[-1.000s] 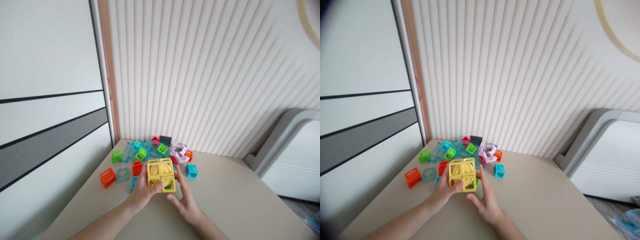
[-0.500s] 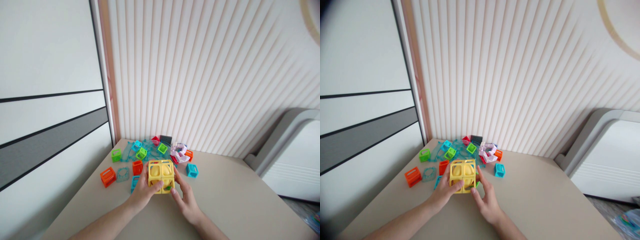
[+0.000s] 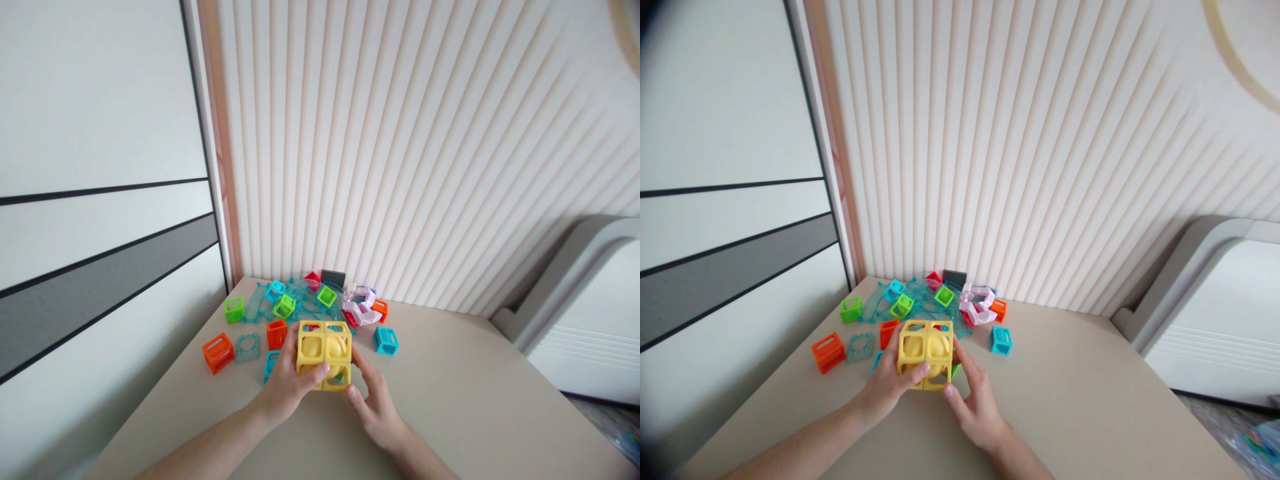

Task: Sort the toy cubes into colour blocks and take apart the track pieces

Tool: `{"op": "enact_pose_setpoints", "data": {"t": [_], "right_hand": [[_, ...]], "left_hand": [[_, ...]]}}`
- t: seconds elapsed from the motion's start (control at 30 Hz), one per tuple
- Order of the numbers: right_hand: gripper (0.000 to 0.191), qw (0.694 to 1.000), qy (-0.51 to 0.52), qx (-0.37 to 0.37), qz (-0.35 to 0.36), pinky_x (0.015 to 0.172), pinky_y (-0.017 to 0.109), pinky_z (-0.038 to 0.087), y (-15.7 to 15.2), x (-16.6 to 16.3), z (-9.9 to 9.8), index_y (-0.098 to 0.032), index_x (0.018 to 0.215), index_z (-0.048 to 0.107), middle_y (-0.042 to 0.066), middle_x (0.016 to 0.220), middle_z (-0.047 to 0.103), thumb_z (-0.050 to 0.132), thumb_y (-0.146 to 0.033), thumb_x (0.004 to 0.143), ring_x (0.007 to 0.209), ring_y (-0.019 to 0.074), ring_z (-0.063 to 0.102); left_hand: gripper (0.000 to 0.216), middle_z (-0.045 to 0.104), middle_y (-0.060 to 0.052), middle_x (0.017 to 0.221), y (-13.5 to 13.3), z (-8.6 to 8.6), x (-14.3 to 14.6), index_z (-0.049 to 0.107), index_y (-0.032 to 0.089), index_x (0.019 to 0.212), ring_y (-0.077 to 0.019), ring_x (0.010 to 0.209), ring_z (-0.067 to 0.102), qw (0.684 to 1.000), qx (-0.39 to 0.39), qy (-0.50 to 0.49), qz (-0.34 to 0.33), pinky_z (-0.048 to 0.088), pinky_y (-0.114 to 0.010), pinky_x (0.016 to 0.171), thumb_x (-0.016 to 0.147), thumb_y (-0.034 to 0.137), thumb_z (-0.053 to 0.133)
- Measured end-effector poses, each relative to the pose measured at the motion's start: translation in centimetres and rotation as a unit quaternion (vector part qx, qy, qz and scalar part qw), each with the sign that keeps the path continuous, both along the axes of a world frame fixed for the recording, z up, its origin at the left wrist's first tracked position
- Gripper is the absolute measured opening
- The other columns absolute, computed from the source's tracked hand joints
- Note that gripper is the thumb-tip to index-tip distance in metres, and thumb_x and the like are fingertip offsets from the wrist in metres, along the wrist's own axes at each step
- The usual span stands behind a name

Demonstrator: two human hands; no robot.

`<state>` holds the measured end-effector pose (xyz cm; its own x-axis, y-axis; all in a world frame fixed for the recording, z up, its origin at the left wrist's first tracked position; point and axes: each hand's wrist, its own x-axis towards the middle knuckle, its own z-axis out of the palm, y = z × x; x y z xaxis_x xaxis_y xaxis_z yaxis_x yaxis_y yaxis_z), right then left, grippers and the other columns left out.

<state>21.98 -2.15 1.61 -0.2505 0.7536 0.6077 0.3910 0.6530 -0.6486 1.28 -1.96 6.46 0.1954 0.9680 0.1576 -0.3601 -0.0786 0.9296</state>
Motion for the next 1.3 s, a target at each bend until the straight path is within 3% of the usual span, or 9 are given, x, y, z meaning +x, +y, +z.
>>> {"op": "enact_pose_setpoints", "data": {"t": [0.13, 0.27, 0.53, 0.77, 1.07, 1.3], "right_hand": [[0.049, 0.998, 0.035, -0.022, -0.057, 0.086, 0.039, 0.061, 0.3, -0.2, -0.7, -0.023, 0.137, 0.06, 0.01, 0.114, 0.076, 0.054, -0.051, 0.097, 0.101, 0.0295, 0.073], [0.045, 0.994, 0.068, -0.077, -0.029, 0.082, 0.036, 0.061, 0.5, -0.6, 0.0, -0.021, 0.126, 0.067, 0.009, 0.101, 0.078, 0.057, -0.052, 0.095, 0.092, 0.0277, 0.073], [0.049, 0.972, 0.14, -0.18, 0.054, 0.092, 0.044, 0.058, 0.3, -1.2, 0.6, -0.022, 0.128, 0.064, 0.013, 0.116, 0.074, 0.057, -0.057, 0.094, 0.104, 0.0293, 0.071], [0.055, 0.975, 0.122, -0.18, 0.044, 0.098, 0.046, 0.055, 0.0, -1.3, 1.1, -0.021, 0.13, 0.063, 0.014, 0.121, 0.072, 0.056, -0.06, 0.093, 0.114, 0.0307, 0.067], [0.052, 0.985, 0.088, -0.15, 0.0, 0.095, 0.044, 0.057, -0.3, -1.2, 0.7, -0.02, 0.13, 0.064, 0.014, 0.122, 0.072, 0.055, -0.057, 0.094, 0.112, 0.0308, 0.068], [0.05, 0.96, 0.186, -0.203, 0.04, 0.091, 0.042, 0.058, -0.1, -1.6, 1.6, -0.02, 0.126, 0.067, 0.013, 0.115, 0.074, 0.056, -0.058, 0.094, 0.104, 0.0297, 0.07]], "left_hand": [[0.063, 0.068, -0.009, 0.128, -0.3, -0.5, 0.1, 0.043, 0.028, 0.131, -0.029, 0.118, 0.066, 1.0, 0.011, 0.018, -0.02, 0.053, -0.04, 0.099, 0.08, 0.026, 0.08], [0.065, 0.067, -0.009, 0.13, -0.3, -1.2, 0.1, 0.043, 0.029, 0.134, -0.0301, 0.121, 0.064, 0.999, 0.016, 0.024, -0.019, 0.052, -0.042, 0.102, 0.08, 0.027, 0.08], [0.063, 0.071, -0.007, 0.119, -0.4, -1.0, 0.1, 0.044, 0.028, 0.13, -0.0287, 0.111, 0.069, 1.0, 0.004, 0.019, -0.004, 0.055, -0.04, 0.095, 0.079, 0.031, 0.081], [0.059, 0.07, -0.006, 0.12, -0.6, -0.7, -0.3, 0.044, 0.028, 0.129, -0.0281, 0.113, 0.068, 0.998, 0.035, 0.048, 0.008, 0.054, -0.039, 0.097, 0.08, 0.029, 0.079], [0.061, 0.065, -0.008, 0.125, -0.7, -0.7, -0.1, 0.044, 0.028, 0.13, -0.0302, 0.118, 0.065, 0.997, 0.054, 0.051, 0.014, 0.053, -0.039, 0.099, 0.08, 0.029, 0.08], [0.079, 0.059, -0.012, 0.14, -0.2, -1.7, -0.7, 0.029, 0.03, 0.15, -0.0317, 0.127, 0.058, 0.998, 0.053, 0.005, -0.042, 0.048, -0.045, 0.106, 0.086, 0.044, 0.074]]}}
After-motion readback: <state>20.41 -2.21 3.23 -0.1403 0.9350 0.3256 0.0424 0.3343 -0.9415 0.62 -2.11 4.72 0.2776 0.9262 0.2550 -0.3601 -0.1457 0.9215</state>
